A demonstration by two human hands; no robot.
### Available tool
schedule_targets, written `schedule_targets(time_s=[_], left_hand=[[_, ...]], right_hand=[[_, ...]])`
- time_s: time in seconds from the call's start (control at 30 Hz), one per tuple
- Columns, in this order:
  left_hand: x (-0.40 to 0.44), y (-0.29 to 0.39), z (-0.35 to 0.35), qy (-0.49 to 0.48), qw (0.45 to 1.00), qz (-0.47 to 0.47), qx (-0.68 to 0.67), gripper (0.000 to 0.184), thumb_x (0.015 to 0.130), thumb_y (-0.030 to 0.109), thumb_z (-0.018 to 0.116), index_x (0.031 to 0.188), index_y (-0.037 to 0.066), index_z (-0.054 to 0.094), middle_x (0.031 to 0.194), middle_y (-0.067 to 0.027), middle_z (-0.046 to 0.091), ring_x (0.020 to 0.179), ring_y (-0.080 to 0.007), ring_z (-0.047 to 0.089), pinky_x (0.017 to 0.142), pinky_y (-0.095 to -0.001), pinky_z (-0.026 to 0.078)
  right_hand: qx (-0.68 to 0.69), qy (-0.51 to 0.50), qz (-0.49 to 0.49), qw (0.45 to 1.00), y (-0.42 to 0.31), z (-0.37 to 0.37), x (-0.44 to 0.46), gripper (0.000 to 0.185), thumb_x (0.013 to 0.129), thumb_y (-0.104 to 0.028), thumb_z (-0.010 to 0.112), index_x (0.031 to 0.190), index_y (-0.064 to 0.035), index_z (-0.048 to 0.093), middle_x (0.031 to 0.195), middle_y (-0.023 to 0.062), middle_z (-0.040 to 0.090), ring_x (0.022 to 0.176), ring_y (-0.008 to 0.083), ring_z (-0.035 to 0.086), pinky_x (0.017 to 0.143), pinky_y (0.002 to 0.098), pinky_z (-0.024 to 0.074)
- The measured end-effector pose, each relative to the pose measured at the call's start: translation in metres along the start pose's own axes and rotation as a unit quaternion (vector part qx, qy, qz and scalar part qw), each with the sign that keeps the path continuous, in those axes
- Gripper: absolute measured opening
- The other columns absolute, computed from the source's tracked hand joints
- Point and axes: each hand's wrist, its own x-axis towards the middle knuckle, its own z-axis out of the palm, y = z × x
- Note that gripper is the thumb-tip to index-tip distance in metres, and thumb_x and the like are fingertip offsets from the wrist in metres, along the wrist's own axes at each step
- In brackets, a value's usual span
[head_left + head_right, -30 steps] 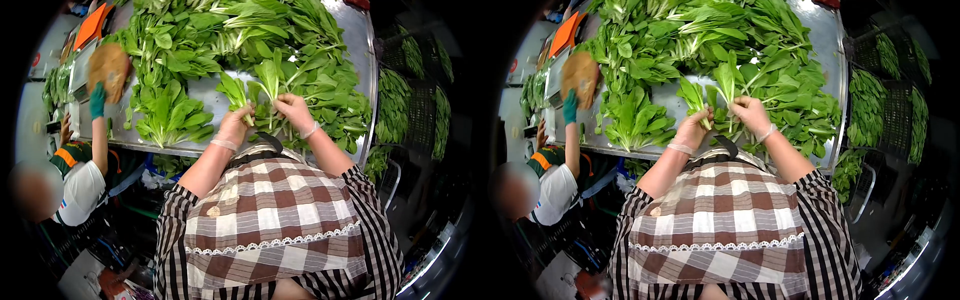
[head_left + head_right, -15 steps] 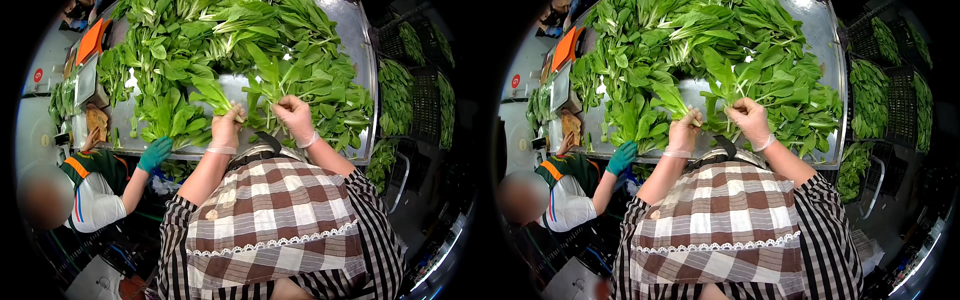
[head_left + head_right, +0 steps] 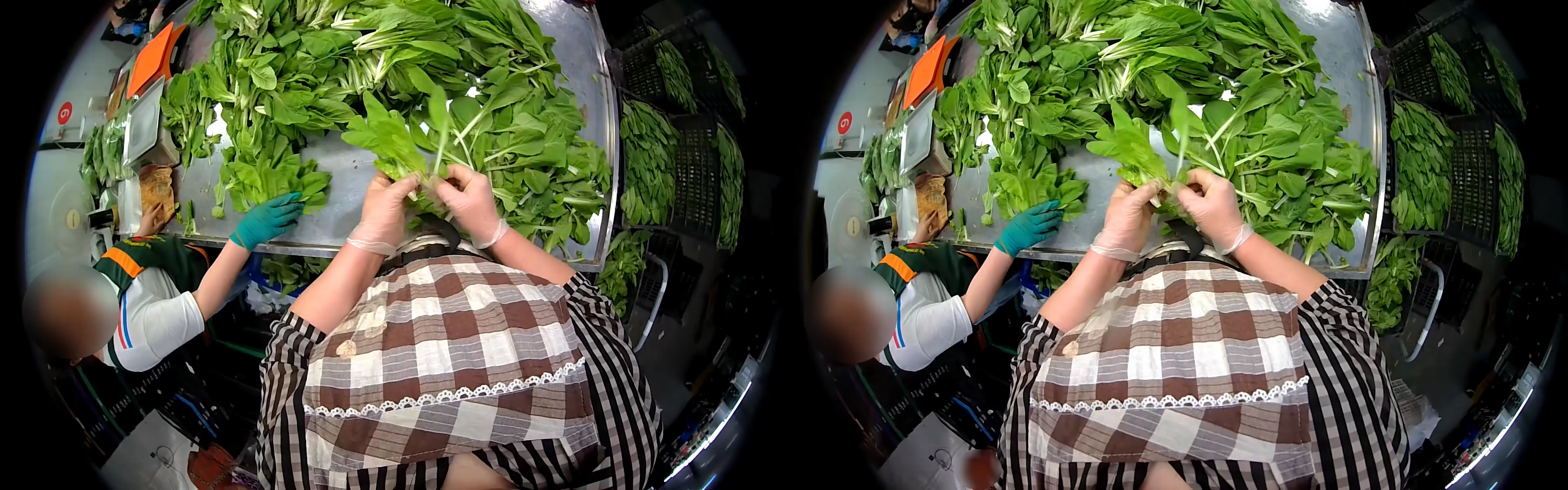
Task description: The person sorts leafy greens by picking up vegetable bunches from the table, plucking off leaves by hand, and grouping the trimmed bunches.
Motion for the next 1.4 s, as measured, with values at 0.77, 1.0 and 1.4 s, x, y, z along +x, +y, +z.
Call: schedule_targets(time_s=[0.77, 1.0, 1.4], left_hand=[[-0.007, 0.01, -0.024, -0.056, 0.995, 0.038, -0.069, 0.029, 0.087, 0.012, 0.068, 0.114, 0.008, 0.058, 0.108, -0.0065, 0.065, 0.1, -0.0199, 0.061, 0.096, -0.0444, 0.047], [-0.026, 0.014, -0.083, 0.033, 0.995, -0.021, -0.096, 0.032, 0.091, 0.011, 0.063, 0.122, 0.007, 0.053, 0.105, -0.0058, 0.063, 0.102, -0.0203, 0.06, 0.09, -0.0439, 0.052], [-0.021, 0.002, -0.074, 0.026, 0.996, -0.075, -0.039, 0.021, 0.093, 0.011, 0.057, 0.112, 0.007, 0.049, 0.097, -0.0044, 0.059, 0.083, -0.0136, 0.058, 0.082, -0.0368, 0.052]], right_hand=[[0.228, 0.028, 0.13, 0.965, 0.02, -0.026, 0.011, 0.028, 0.091, -0.031, 0.067, 0.1, -0.0047, 0.063, 0.09, 0.0068, 0.069, 0.068, 0.012, 0.058, 0.068, 0.0262, 0.0492], [-0.139, -0.157, 0.074, 0.975, 0.043, -0.02, -0.004, 0.019, 0.085, -0.018, 0.067, 0.095, -0.0022, 0.071, 0.086, 0.0089, 0.072, 0.077, 0.0167, 0.066, 0.072, 0.0279, 0.0519], [-0.592, 0.09, -0.143, 0.788, 0.038, -0.068, 0.046, 0.01, 0.077, -0.02, 0.068, 0.084, -0.0135, 0.07, 0.079, 0.0095, 0.069, 0.069, 0.0271, 0.067, 0.062, 0.0383, 0.0529]])
